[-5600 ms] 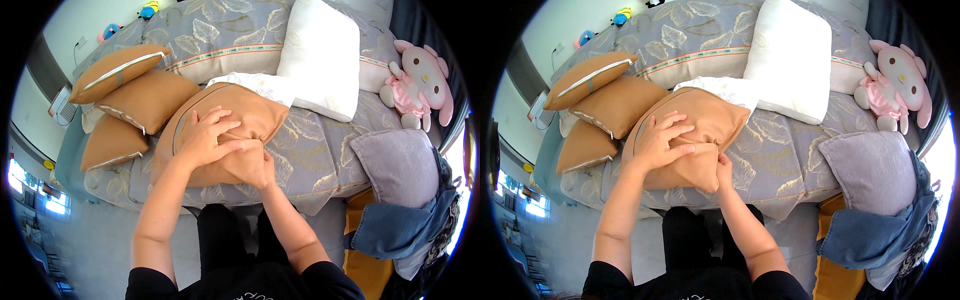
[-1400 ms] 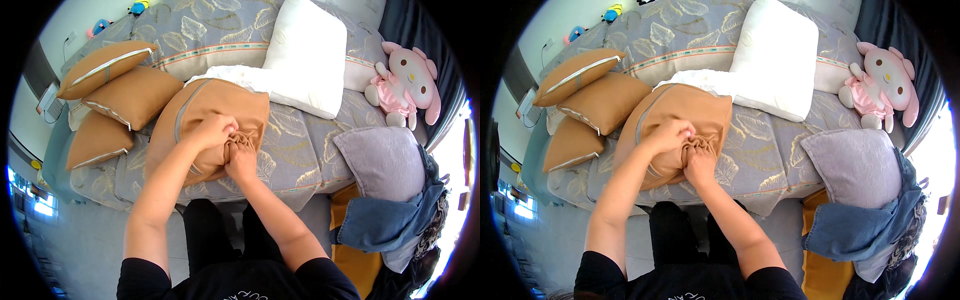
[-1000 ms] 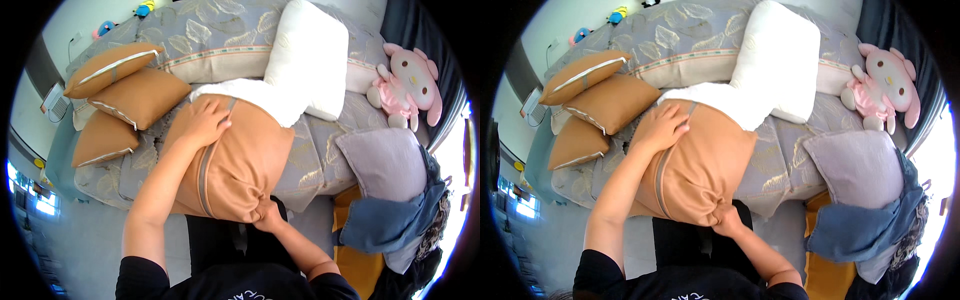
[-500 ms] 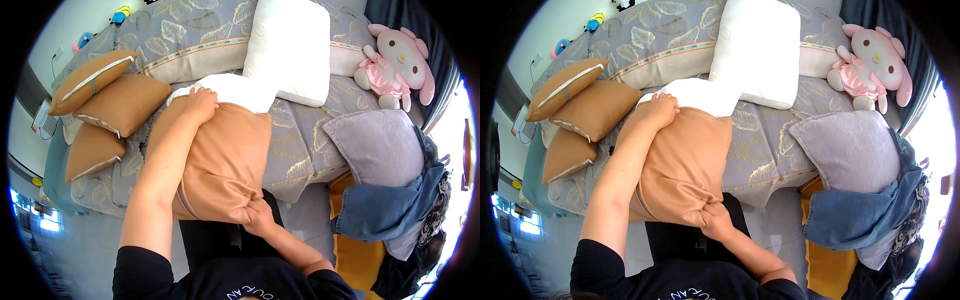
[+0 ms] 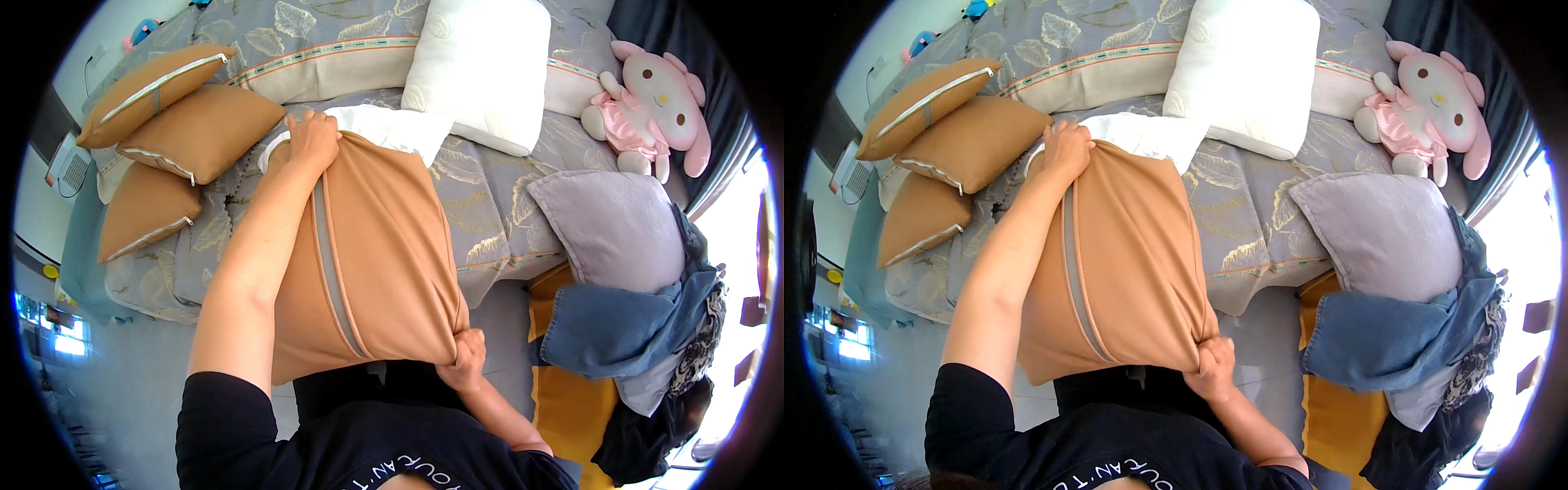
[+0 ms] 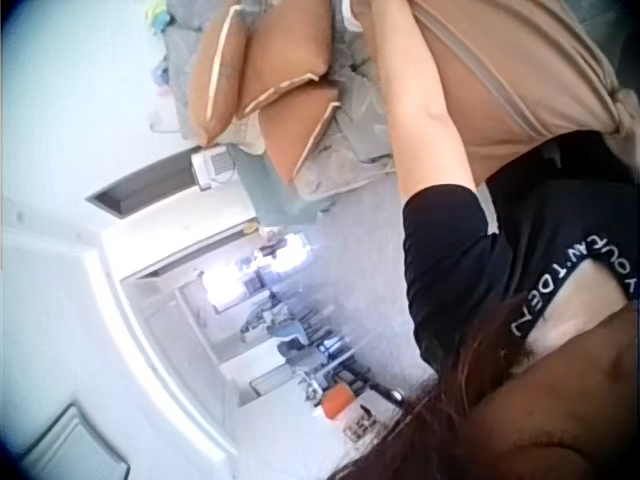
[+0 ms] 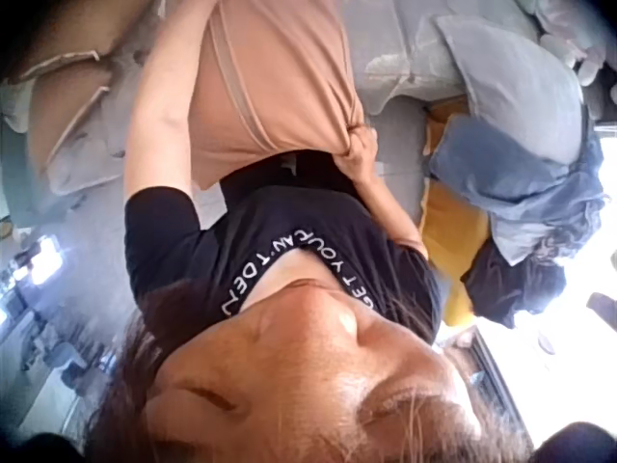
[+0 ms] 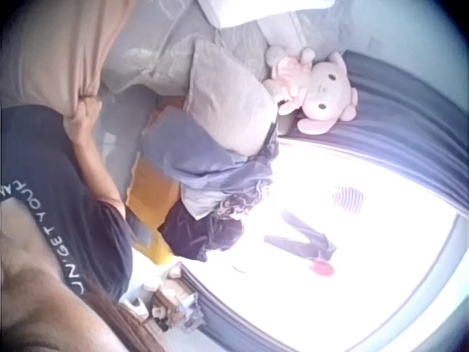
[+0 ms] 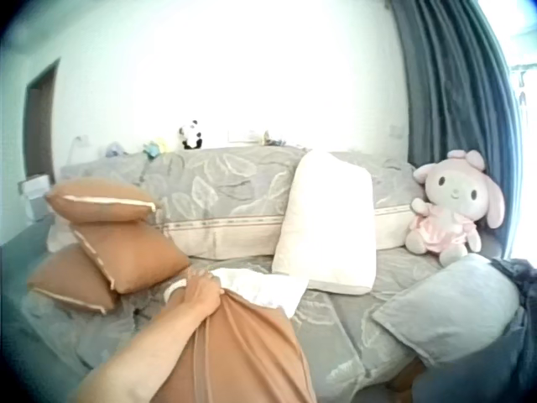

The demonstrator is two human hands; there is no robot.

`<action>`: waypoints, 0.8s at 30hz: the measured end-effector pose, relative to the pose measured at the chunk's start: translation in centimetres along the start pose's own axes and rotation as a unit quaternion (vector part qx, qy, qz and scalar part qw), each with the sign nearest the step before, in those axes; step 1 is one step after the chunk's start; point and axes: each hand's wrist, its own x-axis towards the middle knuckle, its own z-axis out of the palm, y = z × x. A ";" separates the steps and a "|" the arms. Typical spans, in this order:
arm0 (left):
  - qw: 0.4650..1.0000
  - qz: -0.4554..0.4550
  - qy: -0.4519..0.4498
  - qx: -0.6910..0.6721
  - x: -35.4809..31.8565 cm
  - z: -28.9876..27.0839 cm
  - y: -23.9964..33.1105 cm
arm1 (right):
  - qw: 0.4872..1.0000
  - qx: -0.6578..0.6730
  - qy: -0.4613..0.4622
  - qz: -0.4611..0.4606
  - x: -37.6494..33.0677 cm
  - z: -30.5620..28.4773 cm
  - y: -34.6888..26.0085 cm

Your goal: The person stuffs a pillow into a pillowcase and then pulls the cover to zip it closed.

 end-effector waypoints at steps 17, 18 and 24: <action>0.729 -0.364 0.082 -0.574 -30.2 -8.6 2.1 | 0.891 0.245 0.240 0.296 15.7 13.7 14.5; 0.644 -0.399 0.031 -0.652 -31.4 -8.7 4.3 | 0.920 0.173 0.214 0.279 15.7 13.2 14.9; 0.735 -0.265 0.099 -0.617 -30.6 -5.3 7.4 | 0.980 -0.098 0.162 0.062 8.9 4.5 6.1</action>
